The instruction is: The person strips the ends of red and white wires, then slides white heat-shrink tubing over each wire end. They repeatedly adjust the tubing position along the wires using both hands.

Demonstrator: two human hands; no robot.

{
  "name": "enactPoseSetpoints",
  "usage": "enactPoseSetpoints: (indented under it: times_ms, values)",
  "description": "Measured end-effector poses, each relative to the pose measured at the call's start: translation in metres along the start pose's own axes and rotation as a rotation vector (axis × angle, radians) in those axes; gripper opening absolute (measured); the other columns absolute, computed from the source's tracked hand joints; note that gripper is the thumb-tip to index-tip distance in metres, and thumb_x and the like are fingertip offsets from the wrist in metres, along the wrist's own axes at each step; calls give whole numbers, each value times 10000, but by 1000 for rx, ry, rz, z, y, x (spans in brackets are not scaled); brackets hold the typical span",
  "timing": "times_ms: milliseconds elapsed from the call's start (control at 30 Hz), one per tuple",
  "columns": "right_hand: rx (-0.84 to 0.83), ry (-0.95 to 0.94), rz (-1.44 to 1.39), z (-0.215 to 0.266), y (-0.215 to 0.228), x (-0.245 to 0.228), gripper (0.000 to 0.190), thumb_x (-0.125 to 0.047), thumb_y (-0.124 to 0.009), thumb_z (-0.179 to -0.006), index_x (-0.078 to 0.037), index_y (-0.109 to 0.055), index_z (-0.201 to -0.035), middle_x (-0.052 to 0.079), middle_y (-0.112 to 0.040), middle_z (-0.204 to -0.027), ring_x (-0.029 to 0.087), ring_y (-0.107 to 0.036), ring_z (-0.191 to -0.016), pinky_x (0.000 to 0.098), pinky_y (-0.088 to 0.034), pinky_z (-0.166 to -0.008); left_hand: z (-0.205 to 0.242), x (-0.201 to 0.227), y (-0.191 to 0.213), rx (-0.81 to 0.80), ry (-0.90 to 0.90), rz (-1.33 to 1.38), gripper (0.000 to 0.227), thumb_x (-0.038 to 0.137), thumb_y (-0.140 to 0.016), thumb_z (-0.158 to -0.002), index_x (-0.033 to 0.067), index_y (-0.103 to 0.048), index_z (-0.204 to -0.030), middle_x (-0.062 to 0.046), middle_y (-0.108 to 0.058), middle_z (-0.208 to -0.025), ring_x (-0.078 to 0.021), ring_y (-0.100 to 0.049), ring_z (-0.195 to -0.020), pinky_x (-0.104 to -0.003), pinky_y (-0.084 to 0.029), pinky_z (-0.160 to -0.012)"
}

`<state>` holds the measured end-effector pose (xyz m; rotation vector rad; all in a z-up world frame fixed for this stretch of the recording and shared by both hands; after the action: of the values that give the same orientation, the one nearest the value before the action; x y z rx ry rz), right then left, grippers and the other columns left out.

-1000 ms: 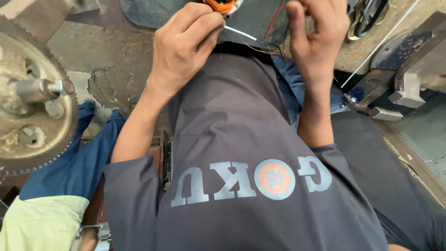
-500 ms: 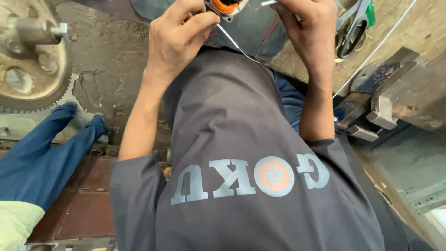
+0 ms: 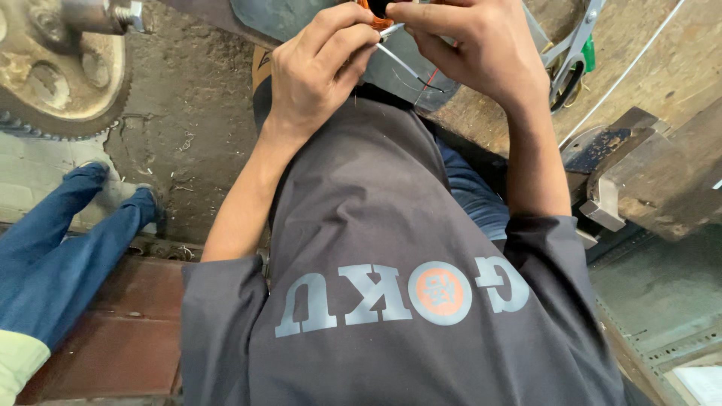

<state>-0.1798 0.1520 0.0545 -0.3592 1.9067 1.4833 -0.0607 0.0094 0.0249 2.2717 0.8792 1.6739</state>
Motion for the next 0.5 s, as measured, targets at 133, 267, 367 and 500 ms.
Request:
enactPoseSetpoints:
  times_ms: [133, 267, 367, 500]
  values:
    - [34, 54, 63, -7, -1, -10, 246, 55, -742, -969, -43, -741, -1195, 83, -727, -1093, 258, -701, -908, 356, -534, -760, 6, 4, -2, -34, -34, -115, 229, 34, -811, -978, 81, -677, -1158, -1, -655, -1327, -198, -734, -1030, -323, -607, -843]
    - [38, 87, 14, -9, -4, -12, 300, 51, -706, -929, -49, -710, -1211, 109, -715, -1221, 288, -709, -1010, 364, -553, -826, 6, 7, -7, -73, -89, -202, 277, 23, -777, -902, 70, -677, -1156, -16, -644, -1350, -179, -725, -1011, -315, -577, -797]
    - [-36, 72, 28, -9, -11, -6, 286, 4, -718, -977, -51, -684, -1255, 95, -724, -1244, 280, -717, -1030, 361, -559, -860, 4, 9, -8, -56, -94, -249, 269, 33, -799, -917, 85, -686, -1155, 21, -650, -1324, -155, -706, -940, -305, -563, -769]
    - [-76, -21, -40, -2, -19, 8, 248, -20, -753, -1000, -50, -673, -1233, 85, -729, -1112, 298, -717, -1025, 373, -559, -845, 3, 10, -6, -50, -106, -243, 267, 47, -815, -926, 85, -689, -1158, 29, -650, -1299, -163, -690, -898, -317, -548, -748]
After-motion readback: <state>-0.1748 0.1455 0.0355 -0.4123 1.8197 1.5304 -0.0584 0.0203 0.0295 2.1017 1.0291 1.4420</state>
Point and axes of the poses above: each hand's wrist, its own z-axis away from the middle knuckle, its own y-axis out of the back of the hand, x = y × z, the point moved 7 cm from there along -z, towards the middle knuckle
